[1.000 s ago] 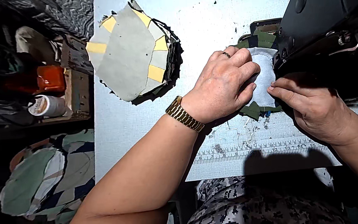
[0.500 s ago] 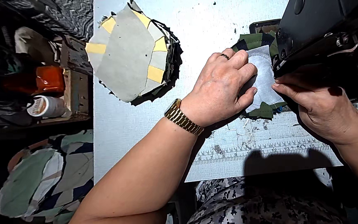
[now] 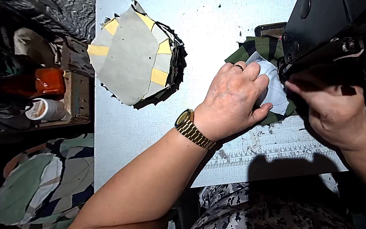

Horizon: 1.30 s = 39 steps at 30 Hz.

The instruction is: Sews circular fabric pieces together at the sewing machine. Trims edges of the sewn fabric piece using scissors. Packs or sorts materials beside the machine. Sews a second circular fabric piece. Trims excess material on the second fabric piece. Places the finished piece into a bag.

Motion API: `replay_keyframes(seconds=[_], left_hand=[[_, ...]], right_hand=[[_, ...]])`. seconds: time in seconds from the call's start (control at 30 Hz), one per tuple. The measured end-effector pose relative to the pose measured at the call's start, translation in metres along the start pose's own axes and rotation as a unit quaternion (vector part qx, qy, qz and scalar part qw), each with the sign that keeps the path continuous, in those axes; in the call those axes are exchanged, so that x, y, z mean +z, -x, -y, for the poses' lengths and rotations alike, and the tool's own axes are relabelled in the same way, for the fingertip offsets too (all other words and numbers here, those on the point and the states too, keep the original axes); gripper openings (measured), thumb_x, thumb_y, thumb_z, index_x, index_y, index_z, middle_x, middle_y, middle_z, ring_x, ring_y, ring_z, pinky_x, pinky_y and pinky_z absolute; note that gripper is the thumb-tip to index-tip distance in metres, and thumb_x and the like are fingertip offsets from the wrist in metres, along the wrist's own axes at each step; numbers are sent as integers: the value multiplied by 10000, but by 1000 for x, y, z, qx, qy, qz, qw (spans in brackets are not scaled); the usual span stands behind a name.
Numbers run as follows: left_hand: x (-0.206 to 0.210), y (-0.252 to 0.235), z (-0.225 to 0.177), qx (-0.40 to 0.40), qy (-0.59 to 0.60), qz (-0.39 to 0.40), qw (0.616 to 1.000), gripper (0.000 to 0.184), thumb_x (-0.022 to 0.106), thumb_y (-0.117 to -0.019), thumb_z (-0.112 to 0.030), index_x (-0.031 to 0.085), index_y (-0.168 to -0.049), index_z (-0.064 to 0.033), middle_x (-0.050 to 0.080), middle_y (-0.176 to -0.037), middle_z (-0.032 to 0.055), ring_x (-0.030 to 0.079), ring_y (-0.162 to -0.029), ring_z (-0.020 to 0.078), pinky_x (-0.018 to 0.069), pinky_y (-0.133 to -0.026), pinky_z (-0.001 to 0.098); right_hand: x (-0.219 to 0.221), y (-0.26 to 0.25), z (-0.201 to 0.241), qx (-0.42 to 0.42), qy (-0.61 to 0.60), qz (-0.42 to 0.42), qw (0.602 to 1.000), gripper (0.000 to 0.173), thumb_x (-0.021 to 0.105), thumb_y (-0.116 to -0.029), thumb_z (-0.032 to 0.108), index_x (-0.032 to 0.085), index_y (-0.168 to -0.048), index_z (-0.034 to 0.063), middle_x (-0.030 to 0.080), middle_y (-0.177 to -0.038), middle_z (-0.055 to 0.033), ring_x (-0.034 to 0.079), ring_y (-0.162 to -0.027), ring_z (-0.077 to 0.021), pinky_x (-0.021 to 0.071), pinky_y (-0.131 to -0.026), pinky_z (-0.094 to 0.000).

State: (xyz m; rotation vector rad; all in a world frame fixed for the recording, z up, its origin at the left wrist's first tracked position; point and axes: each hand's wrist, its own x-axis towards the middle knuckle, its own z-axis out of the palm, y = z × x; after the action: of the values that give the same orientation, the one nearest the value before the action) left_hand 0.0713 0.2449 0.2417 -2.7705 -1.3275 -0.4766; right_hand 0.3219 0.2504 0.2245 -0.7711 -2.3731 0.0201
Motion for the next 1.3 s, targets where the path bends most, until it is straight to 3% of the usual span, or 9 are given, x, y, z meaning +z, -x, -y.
replay_keyframes(seconds=[0.13, 0.3, 0.43, 0.57, 0.73, 1.0, 1.1, 1.17, 1.3], left_hand=[[1, 1, 3, -3, 29, -19, 999, 416, 529, -972, -451, 708, -1024, -79, 602, -882, 105, 595, -880, 308, 424, -778, 466], [4, -1, 19, -14, 68, -17, 997, 411, 477, -1001, -337, 686, -1274, -111, 653, -1246, 129, 561, -1271, 312, 417, -1049, 509], [2, 0, 20, -17, 72, 1, 997, 411, 512, -985, -346, 684, -1262, -97, 642, -1231, 121, 579, -1184, 298, 468, -951, 460], [-2, 0, 18, -15, 67, 3, 998, 358, 522, -984, -327, 707, -1184, -95, 649, -1131, 116, 588, -1096, 306, 460, -879, 451], [-4, 1, 17, -9, 61, 4, 998, 344, 563, -966, -343, 720, -1134, -87, 628, -1023, 113, 593, -1000, 302, 456, -833, 447], [-5, 0, 12, -5, 56, 5, 998, 351, 592, -950, -380, 723, -1089, -85, 604, -959, 101, 594, -930, 285, 454, -793, 444], [-5, 0, 10, -2, 49, 9, 999, 356, 591, -949, -389, 716, -1078, -81, 606, -968, 107, 600, -938, 294, 458, -793, 450], [-4, 0, 9, -4, 51, 12, 999, 365, 593, -948, -407, 714, -1067, -84, 605, -968, 105, 600, -942, 292, 460, -793, 444], [-3, 0, 12, 4, 72, -8, 997, 333, 577, -963, -385, 735, -1041, -103, 613, -956, 84, 587, -959, 274, 444, -812, 429]], right_hand=[[8, 4, 3, -36, -17, 59, 997, 361, 483, -990, -54, 698, -1275, -7, 677, -1298, -201, 641, -1234, -310, 495, -1072, -403], [7, 4, 3, -33, -5, 72, 997, 369, 486, -968, -72, 713, -1251, -5, 691, -1275, -205, 668, -1189, -323, 525, -1018, -415], [4, 3, 3, -25, 2, 74, 997, 361, 488, -971, -63, 732, -1226, 14, 702, -1262, -188, 672, -1186, -318, 534, -998, -422], [1, 2, 0, -10, -1, 67, 998, 333, 496, -989, -54, 744, -1200, 19, 713, -1214, -184, 665, -1175, -321, 526, -995, -443], [1, 1, -3, 2, 10, 59, 998, 312, 498, -1004, -42, 748, -1182, 13, 698, -1259, -181, 646, -1216, -324, 496, -1048, -451], [0, -3, -8, 7, 3, 46, 999, 294, 491, -1006, -42, 744, -1152, -3, 700, -1251, -174, 633, -1240, -313, 476, -1087, -439], [0, -2, 0, -5, 9, 26, 1000, 297, 490, -1007, -46, 728, -1183, -19, 689, -1274, -199, 644, -1227, -331, 508, -1044, -447], [3, -1, 7, -25, 1, 39, 999, 348, 477, -1001, -50, 699, -1264, -3, 675, -1315, -198, 659, -1223, -312, 535, -1021, -424], [11, -2, 10, -62, -33, 89, 994, 358, 498, -965, -91, 691, -1260, -31, 654, -1321, -221, 629, -1244, -339, 500, -1070, -423]])
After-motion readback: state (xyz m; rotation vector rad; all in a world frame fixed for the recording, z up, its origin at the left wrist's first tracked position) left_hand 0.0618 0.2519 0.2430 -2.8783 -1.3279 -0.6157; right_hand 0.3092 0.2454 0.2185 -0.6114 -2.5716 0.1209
